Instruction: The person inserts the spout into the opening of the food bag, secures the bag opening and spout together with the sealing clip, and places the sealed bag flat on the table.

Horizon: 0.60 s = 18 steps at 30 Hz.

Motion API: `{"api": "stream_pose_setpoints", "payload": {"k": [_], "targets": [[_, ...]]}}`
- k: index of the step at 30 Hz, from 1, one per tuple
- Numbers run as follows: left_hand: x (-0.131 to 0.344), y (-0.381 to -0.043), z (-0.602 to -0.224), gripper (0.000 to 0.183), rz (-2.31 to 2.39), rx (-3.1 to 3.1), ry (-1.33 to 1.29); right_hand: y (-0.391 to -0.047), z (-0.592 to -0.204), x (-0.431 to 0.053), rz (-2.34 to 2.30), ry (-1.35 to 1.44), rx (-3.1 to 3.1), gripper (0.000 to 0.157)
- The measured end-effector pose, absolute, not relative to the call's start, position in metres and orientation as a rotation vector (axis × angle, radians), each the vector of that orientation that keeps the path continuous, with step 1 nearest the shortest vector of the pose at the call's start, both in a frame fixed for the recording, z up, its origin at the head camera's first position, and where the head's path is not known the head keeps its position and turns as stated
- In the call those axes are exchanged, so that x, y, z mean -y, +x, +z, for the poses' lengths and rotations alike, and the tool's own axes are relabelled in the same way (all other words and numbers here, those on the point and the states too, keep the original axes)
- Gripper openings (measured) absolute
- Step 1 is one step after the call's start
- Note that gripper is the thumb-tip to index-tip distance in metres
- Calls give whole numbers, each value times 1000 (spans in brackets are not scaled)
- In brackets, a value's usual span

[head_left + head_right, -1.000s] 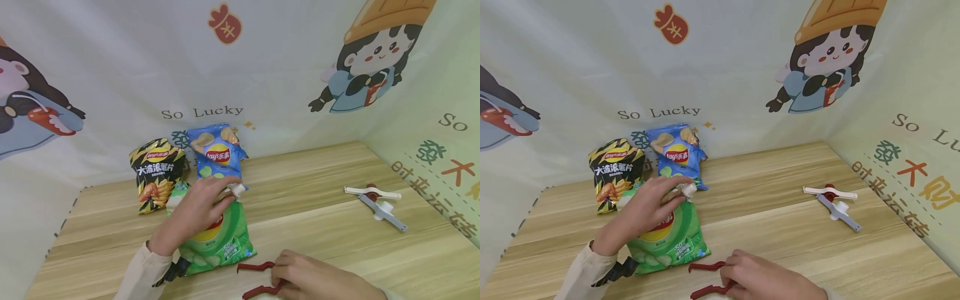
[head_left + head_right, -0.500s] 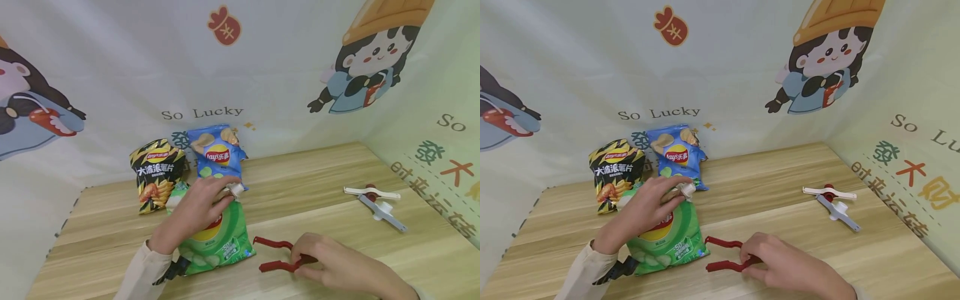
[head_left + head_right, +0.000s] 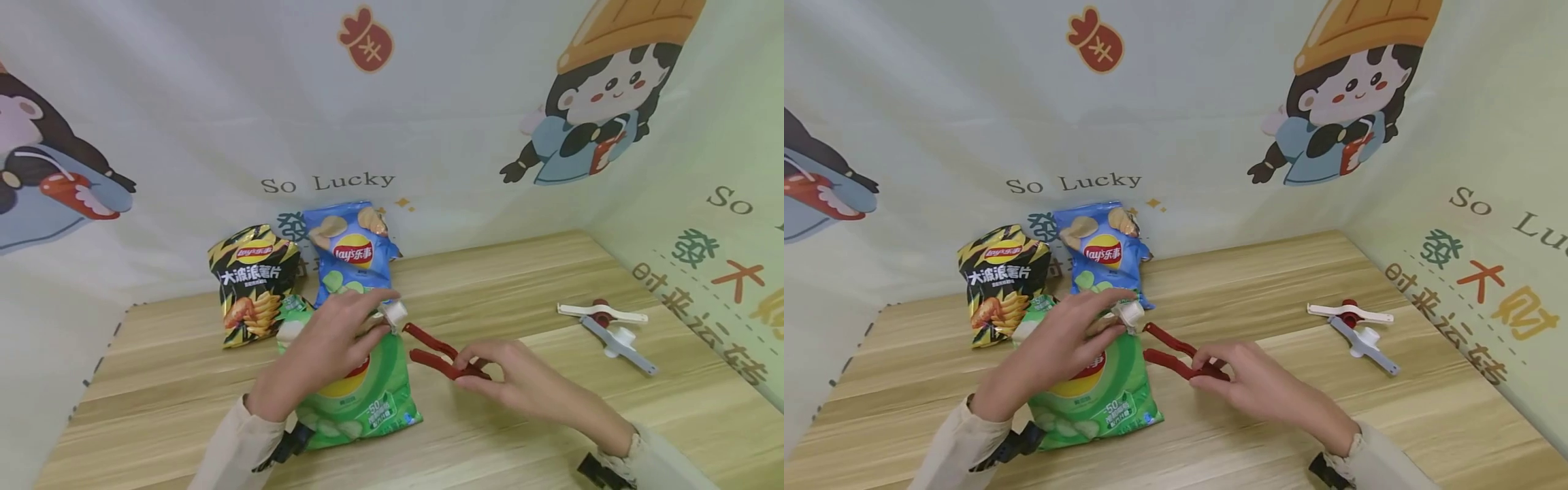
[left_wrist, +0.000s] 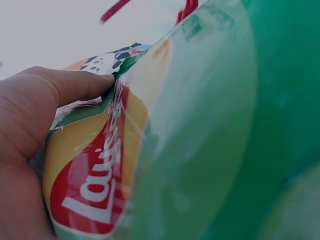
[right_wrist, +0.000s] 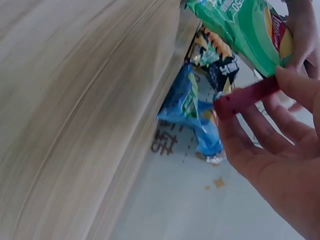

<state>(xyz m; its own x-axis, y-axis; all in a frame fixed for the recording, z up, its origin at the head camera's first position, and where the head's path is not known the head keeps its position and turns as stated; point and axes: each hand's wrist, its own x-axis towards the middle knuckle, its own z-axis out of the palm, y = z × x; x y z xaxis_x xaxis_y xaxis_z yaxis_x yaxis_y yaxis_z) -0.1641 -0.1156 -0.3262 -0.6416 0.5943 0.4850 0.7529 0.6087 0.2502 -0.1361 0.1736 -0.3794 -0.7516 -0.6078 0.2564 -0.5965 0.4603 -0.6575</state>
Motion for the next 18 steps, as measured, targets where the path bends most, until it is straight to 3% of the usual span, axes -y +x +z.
{"api": "stream_pose_setpoints", "payload": {"k": [13, 18], "targets": [[111, -157, -323, 57, -614, 2558, -994, -152, -375, -130, -1461, -1182, -2516, 15], [111, -157, -324, 60, -635, 2548, -1009, -157, -372, -114, -1597, -1201, -2390, 11]]}}
